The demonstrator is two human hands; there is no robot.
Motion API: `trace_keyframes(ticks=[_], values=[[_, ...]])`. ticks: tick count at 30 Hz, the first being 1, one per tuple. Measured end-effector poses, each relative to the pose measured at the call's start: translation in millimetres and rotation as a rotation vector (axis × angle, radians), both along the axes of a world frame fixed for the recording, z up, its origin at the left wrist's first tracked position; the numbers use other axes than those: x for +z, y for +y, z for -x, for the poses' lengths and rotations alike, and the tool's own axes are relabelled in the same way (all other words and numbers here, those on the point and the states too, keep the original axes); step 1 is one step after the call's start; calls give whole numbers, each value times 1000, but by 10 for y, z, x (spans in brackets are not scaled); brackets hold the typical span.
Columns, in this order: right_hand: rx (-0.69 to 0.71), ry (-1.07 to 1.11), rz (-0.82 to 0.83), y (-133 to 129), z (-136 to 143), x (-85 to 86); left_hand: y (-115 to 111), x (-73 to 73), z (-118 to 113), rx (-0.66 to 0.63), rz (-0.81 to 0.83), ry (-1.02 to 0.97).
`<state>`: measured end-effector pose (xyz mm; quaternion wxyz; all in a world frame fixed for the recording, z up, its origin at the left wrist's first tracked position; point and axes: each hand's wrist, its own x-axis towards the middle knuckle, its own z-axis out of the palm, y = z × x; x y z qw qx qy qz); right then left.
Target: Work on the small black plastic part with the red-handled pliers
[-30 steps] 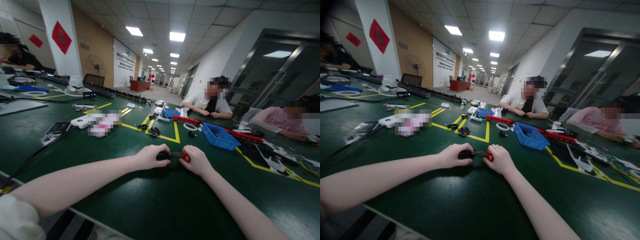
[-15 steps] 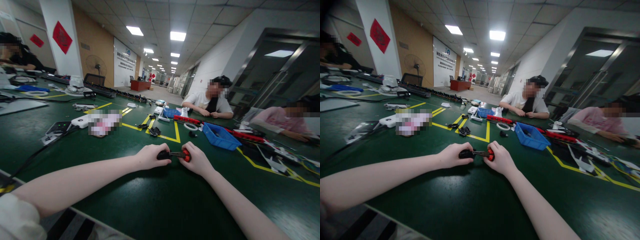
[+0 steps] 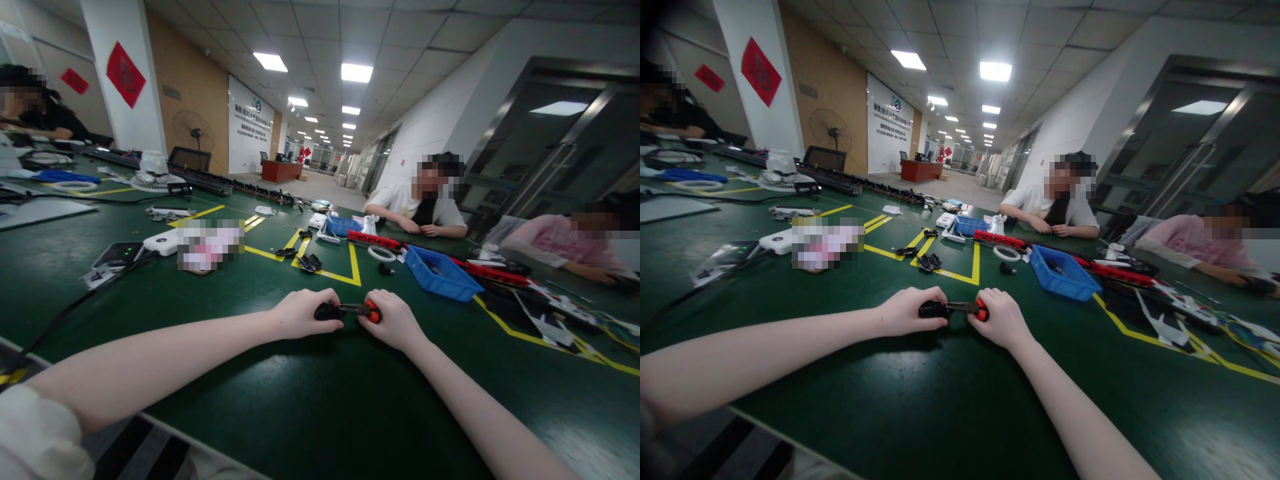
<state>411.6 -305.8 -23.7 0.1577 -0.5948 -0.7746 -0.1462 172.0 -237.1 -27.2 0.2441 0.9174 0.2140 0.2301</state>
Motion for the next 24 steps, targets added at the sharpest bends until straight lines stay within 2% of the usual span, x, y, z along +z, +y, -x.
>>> trace_keyframes(ticks=[9, 15, 24], values=[[-5, 21, 16, -6, -2, -11, 33, -11, 1, -81, 49, -51], [15, -28, -40, -20, -7, -8, 58, -23, 5, -160, 97, -95], [13, -89, -96, -36, -2, -2, 71, -25, 3, -177, 119, -99]])
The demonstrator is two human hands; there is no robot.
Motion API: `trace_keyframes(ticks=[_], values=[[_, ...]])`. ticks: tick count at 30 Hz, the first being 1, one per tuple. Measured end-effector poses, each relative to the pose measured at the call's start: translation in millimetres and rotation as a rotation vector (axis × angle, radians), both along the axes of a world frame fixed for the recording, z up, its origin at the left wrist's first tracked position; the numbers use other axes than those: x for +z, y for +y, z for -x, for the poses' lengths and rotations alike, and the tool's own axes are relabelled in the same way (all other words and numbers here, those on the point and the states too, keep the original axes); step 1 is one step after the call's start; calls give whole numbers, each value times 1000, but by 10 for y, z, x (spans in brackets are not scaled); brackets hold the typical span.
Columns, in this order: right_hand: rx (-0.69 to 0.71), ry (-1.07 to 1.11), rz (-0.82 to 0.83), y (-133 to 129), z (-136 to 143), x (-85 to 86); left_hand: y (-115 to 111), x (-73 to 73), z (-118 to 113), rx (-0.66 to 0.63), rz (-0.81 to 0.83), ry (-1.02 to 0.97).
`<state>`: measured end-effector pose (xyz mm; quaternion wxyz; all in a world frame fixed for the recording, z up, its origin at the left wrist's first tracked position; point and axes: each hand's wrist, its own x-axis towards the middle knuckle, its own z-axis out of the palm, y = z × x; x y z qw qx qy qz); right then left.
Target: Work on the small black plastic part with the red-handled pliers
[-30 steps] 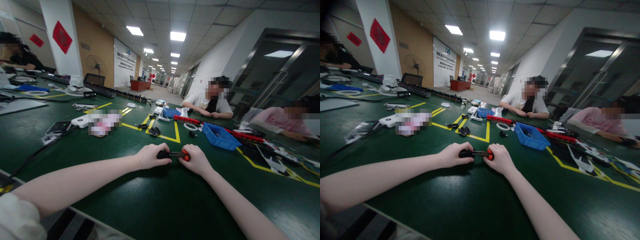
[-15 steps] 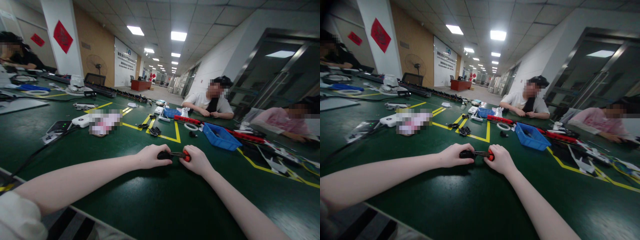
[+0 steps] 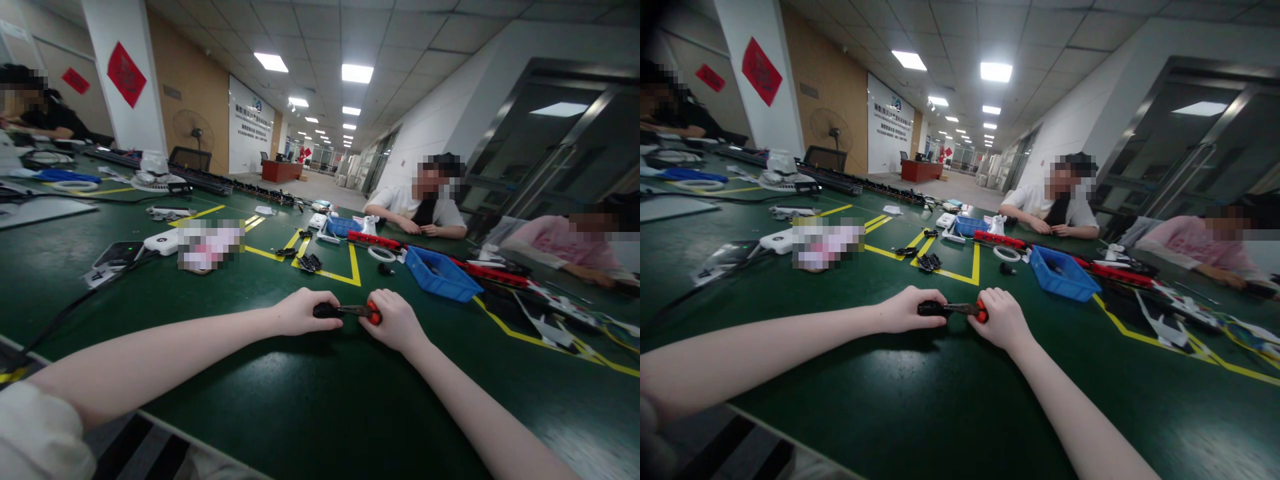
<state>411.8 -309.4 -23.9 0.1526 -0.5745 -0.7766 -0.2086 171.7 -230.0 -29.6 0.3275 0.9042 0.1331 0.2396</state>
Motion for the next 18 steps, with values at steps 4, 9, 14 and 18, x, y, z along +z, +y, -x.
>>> trace_keyframes(ticks=[4, 9, 14, 18], values=[[13, 18, 26, 3, -1, 3, -3, -14, 0, 9, -20, 15], [30, 72, 86, 14, -13, -4, -12, -30, -5, -6, -54, 10], [33, 96, 120, 21, -18, -9, -18, -31, -10, 7, -88, 27], [45, 108, 133, 19, -16, -3, -27, -28, -10, 28, -115, 53]])
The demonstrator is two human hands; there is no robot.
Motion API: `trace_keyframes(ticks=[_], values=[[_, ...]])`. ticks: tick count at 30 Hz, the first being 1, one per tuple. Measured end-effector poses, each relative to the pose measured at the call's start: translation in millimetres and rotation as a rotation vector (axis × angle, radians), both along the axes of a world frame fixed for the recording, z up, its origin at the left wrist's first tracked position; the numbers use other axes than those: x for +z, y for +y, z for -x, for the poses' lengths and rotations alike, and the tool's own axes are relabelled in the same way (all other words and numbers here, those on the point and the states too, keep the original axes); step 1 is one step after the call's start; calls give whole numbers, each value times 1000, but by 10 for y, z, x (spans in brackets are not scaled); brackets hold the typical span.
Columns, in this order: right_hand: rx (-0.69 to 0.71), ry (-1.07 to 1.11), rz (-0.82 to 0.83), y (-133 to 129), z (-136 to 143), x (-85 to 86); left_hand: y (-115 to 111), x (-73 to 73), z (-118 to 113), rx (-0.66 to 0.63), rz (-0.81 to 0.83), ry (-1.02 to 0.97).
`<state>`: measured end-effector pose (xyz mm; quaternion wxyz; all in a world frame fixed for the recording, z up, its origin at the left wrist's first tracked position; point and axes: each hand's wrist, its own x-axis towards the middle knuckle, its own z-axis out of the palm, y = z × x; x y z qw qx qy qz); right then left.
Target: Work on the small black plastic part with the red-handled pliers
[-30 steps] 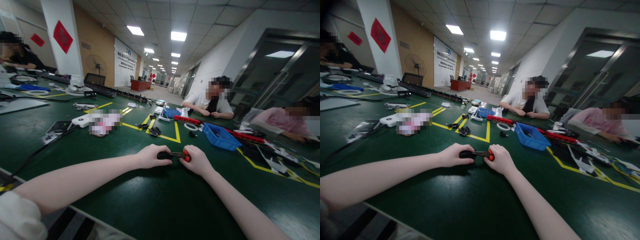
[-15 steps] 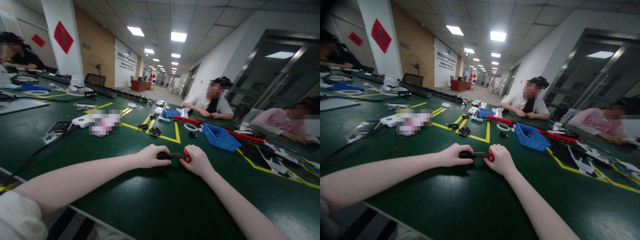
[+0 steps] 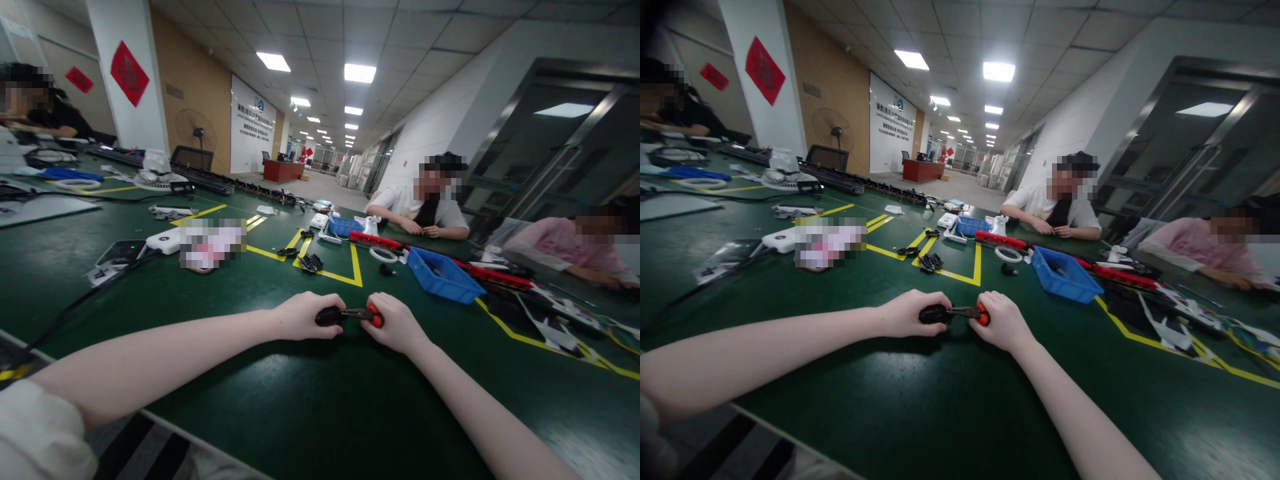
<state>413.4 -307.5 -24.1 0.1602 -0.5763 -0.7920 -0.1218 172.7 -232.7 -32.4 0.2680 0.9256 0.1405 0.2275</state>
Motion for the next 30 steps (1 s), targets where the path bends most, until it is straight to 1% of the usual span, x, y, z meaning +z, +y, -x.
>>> trace_keyframes(ticks=[14, 23, 27, 30], values=[[30, -29, -15, -19, 40, 35, 2, 23, 11, -33, 29, 24], [31, -33, -17, -10, 29, 22, -23, 40, 11, 55, -85, 123], [21, -32, -29, -10, 26, 16, -20, 40, 3, 56, -81, 112], [15, -35, -44, -13, 25, 15, -13, 51, 9, 28, -39, 98]])
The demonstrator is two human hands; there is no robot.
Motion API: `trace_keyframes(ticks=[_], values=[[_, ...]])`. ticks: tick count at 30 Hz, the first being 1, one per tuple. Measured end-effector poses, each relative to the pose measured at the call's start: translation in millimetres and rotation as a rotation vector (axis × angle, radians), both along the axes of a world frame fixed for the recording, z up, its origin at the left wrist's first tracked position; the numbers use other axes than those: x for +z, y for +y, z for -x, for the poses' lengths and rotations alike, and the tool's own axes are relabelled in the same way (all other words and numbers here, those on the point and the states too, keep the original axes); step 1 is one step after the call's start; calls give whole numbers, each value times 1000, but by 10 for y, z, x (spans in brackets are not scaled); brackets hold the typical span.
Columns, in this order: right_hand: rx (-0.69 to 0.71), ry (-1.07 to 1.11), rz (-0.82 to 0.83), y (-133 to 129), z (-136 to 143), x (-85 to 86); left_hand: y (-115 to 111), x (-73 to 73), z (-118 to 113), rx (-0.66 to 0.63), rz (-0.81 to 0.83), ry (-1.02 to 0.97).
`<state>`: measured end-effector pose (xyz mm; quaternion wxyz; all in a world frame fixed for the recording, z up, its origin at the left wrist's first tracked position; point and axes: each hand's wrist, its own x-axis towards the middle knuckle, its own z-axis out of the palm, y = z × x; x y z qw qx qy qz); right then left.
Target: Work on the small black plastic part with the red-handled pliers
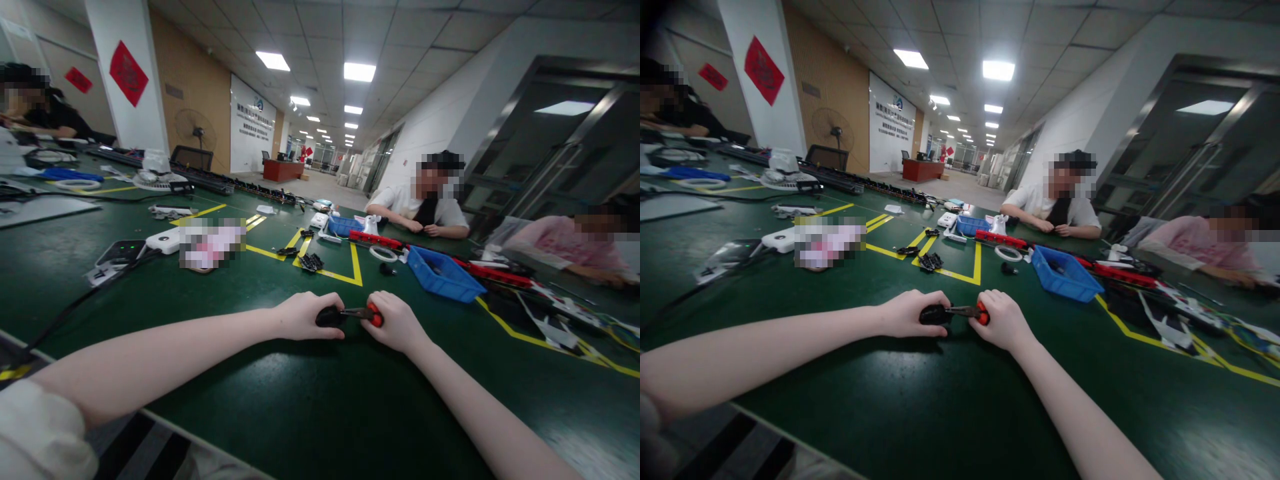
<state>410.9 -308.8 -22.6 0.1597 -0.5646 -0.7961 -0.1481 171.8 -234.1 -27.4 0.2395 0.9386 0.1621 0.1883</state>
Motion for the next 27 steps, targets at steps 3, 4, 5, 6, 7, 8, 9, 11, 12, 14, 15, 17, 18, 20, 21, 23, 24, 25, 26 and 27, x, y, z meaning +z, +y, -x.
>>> trace_keyframes(ticks=[3, 4, 5, 6, 7, 8, 9, 11, 12, 14, 15, 17, 18, 20, 21, 23, 24, 25, 26, 27], values=[[1, -4, -8, -3, 2, 0, 5, 15, 8, -27, 38, 2], [-1, -5, -8, -3, 2, 1, 5, 19, 10, -29, 41, 4], [-4, -7, -10, -3, 3, 1, 3, 23, 10, -28, 42, 4], [-9, -9, -14, -3, 3, 1, 1, 25, 11, -27, 43, 6], [-14, -12, -20, -2, 3, 0, -1, 26, 11, -27, 47, 10], [-19, -14, -28, -2, 3, -1, -4, 27, 12, -29, 52, 13], [-23, -14, -35, -2, 2, -3, -7, 27, 13, -33, 58, 16], [-28, -9, -42, -1, -2, -7, -10, 25, 17, -48, 68, 19], [-31, -4, -42, 0, -4, -10, -10, 23, 20, -59, 73, 17], [-38, 8, -41, 2, -11, -17, -9, 19, 23, -86, 86, 11], [-39, 12, -40, 4, -15, -20, -9, 17, 24, -97, 92, 7], [-38, 16, -35, 7, -23, -26, -8, 14, 20, -107, 101, 4], [-38, 16, -34, 9, -26, -28, -8, 13, 16, -102, 99, 8], [-33, 6, -34, 11, -28, -28, -8, 12, 7, -81, 80, 27], [-29, -2, -37, 11, -27, -27, -9, 11, 2, -67, 67, 41], [-12, -26, -37, 12, -20, -20, -13, 10, -7, -38, 36, 63], [-2, -39, -35, 12, -15, -15, -16, 8, -10, -25, 20, 70], [8, -51, -32, 12, -9, -10, -19, 6, -12, -13, 2, 71], [14, -59, -29, 12, -3, -6, -22, 4, -13, -4, -22, 65], [19, -65, -27, 12, 3, -2, -26, 0, -14, 1, -52, 51]])
